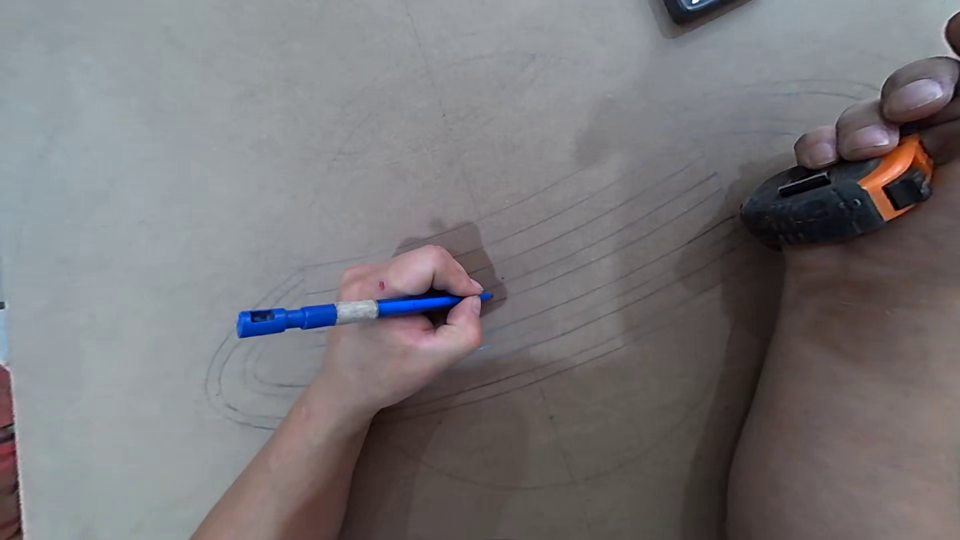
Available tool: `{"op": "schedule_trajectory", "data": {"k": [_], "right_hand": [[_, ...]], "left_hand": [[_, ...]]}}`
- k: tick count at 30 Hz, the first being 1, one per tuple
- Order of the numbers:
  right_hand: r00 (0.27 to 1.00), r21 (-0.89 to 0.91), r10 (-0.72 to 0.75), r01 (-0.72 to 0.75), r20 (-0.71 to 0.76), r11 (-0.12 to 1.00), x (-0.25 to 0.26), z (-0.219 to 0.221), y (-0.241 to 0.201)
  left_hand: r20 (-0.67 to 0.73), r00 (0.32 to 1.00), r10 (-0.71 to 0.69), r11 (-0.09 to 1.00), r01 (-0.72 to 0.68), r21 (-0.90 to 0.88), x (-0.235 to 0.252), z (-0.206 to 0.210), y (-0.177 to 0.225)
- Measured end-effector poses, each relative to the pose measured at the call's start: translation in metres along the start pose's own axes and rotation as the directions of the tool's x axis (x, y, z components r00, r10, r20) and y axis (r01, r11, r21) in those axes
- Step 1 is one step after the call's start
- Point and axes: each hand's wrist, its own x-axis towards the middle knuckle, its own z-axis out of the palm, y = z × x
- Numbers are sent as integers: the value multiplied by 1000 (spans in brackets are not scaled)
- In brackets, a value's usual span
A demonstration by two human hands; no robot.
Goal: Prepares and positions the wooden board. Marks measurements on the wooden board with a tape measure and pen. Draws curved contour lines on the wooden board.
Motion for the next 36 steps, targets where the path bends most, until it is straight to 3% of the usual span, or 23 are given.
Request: {"op": "schedule_trajectory", "data": {"k": [9,17,36], "right_hand": [[1000,-121,-26,26,-4,992,-10,9,-5],[987,6,28,-28,-156,1000,-11,11,-5],[990,41,20,-15,-143,999,-11,11,-4]], "left_hand": [[-35,999,8,999,-6,50,-8,2,-8],[68,996,56,995,-51,-81,1,-4,-11],[59,995,82,995,-78,-68,1,-3,-12]]}}
